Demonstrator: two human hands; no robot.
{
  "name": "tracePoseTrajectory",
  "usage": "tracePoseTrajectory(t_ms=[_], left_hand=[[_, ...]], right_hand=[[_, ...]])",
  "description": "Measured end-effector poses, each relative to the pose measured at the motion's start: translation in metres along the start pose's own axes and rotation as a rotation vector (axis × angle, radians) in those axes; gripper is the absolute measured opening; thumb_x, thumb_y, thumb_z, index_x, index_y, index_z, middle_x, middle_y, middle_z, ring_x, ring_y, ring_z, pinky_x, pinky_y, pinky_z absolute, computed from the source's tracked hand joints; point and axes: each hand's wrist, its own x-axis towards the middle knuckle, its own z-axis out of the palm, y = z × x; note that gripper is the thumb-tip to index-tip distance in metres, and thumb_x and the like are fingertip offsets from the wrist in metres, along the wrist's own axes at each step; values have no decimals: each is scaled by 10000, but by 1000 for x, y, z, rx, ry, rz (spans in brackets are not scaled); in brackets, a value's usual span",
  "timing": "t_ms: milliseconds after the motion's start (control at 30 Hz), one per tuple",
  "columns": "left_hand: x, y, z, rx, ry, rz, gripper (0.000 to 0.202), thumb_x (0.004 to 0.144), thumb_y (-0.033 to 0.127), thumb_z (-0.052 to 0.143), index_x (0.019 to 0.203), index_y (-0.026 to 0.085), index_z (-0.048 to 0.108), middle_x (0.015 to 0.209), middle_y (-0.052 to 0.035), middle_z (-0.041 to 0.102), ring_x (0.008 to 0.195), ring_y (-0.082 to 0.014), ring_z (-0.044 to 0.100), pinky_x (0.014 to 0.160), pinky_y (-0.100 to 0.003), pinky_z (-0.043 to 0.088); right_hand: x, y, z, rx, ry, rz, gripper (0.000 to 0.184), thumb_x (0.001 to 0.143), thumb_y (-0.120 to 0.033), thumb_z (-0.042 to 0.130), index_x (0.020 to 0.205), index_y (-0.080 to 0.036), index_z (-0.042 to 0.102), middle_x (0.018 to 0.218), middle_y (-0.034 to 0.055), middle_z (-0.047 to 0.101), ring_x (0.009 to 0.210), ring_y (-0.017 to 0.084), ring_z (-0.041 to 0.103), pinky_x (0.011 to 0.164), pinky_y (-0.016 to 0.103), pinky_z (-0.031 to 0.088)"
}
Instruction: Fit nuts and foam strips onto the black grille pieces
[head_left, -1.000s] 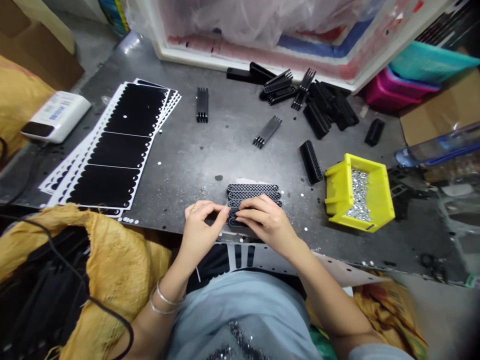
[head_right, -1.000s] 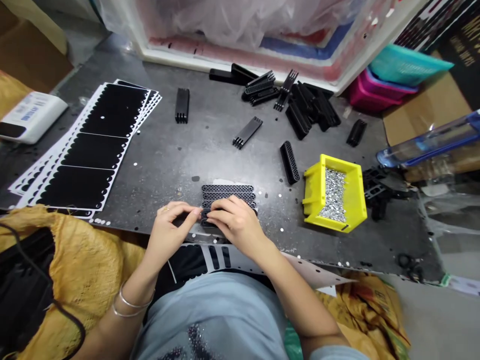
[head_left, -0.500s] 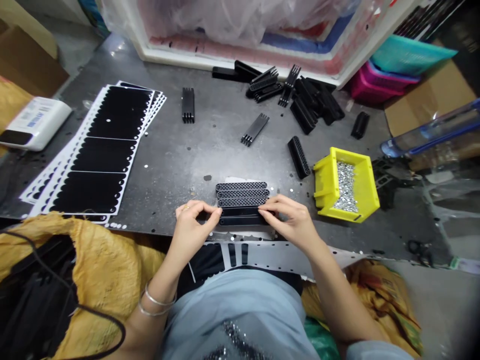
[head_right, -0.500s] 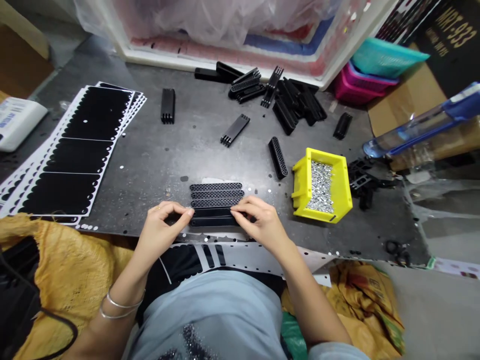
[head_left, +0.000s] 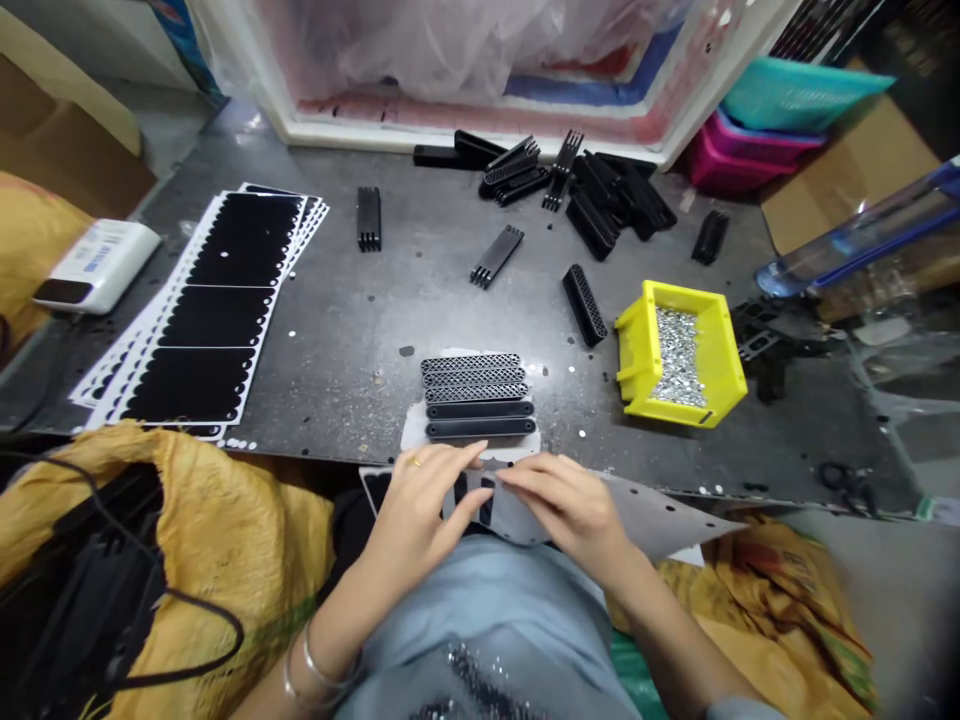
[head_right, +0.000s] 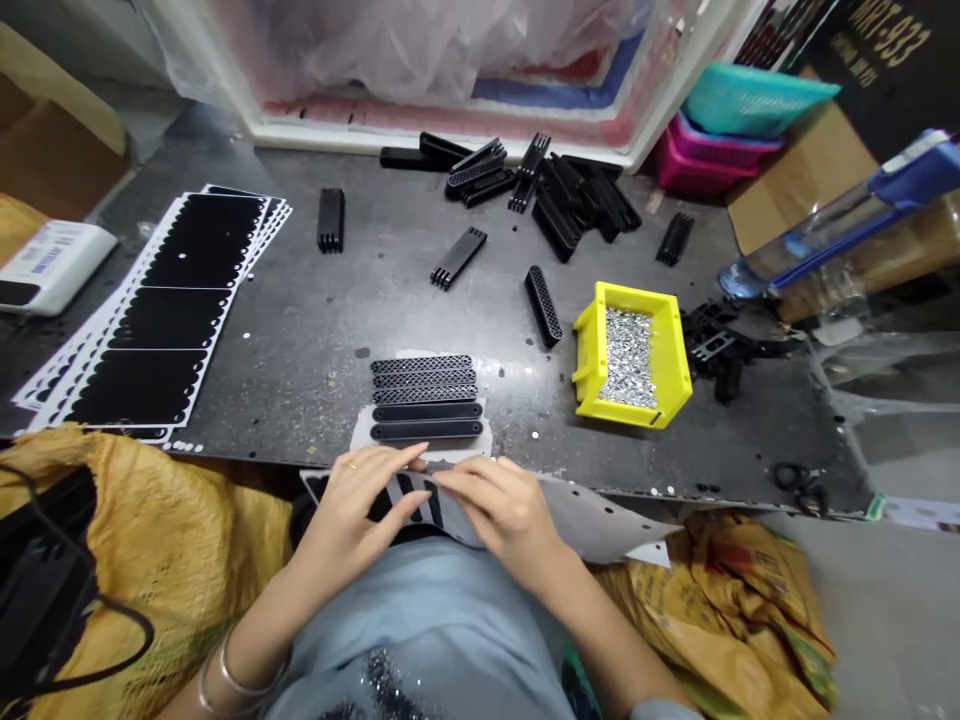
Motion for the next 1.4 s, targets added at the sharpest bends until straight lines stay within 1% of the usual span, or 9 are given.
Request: tracePoseTrajectory(t_ms=[100, 200, 533, 633, 733, 833, 967, 1167, 1400], left_hand=[[7, 3, -4, 28, -64, -17, 123, 1034, 229, 581, 1032, 263, 699, 933, 21, 769, 941, -198, 650, 981, -421, 345], [18, 2, -8, -45, -76, -50, 226, 1055, 231, 517, 883, 237, 663, 828, 29, 725, 841, -180, 620, 932, -411, 342], [30, -5, -16, -10, -11, -61, 249, 1055, 254, 488, 853, 224, 630, 767, 21, 677, 754, -170, 600, 833, -378, 368], [31, -13, -19, 244, 104, 5, 203, 1038, 228, 531, 877, 220, 654, 748, 19, 685, 712, -167, 585, 827, -385, 339], [34, -28, -16, 418, 168, 80, 156, 1016, 242, 593, 903, 248, 701, 733, 23, 700, 690, -168, 574, 823, -387, 315], [35, -45, -11, 363, 192, 99, 86, 995, 315, 651, 991, 278, 729, 771, 30, 733, 708, -165, 602, 838, -384, 318], [35, -62, -16, 273, 309, -64, 154, 1009, 347, 591, 1023, 236, 696, 869, -4, 771, 788, -189, 669, 949, -415, 342], [34, -76, -29, 106, 250, -310, 240, 1029, 363, 533, 922, 222, 695, 822, 0, 757, 687, -152, 631, 751, -307, 431], [45, -64, -22, -100, 170, -495, 237, 977, 369, 578, 886, 231, 749, 667, 37, 633, 536, -110, 468, 588, -257, 371]], right_hand=[[3, 2, -6, 124, 60, 33, 328, 1014, -125, 581, 1277, -288, 690, 1071, 55, 727, 944, 187, 698, 795, 360, 587], [8, -2, -5, 137, 94, -19, 359, 990, -161, 638, 1315, -304, 684, 1219, 88, 686, 940, 190, 681, 785, 378, 609], [19, -17, 7, 250, 145, 58, 331, 970, -161, 663, 1273, -290, 704, 1114, 80, 622, 980, 206, 664, 817, 384, 625], [21, -18, -8, 515, 21, 130, 165, 975, -180, 660, 1062, -294, 742, 1073, 47, 633, 988, 200, 686, 865, 406, 625], [33, -12, -26, 782, 70, 281, 115, 1020, -284, 603, 1119, -308, 659, 1119, 36, 614, 767, 141, 694, 694, 350, 643], [61, 0, -26, 465, 164, 274, 234, 983, -298, 660, 1216, -313, 667, 1142, 53, 598, 748, 131, 645, 669, 316, 610], [99, 15, 5, -31, 28, 47, 361, 1033, -232, 566, 1382, -292, 639, 1121, 84, 675, 968, 208, 664, 875, 397, 570], [115, 26, 30, -61, -65, -120, 156, 1019, -251, 622, 1072, -225, 766, 1063, 76, 750, 947, 212, 663, 878, 403, 539], [117, 28, 31, -43, -70, -89, 151, 1012, -252, 634, 1066, -235, 773, 1050, 67, 732, 944, 206, 642, 861, 390, 540]])
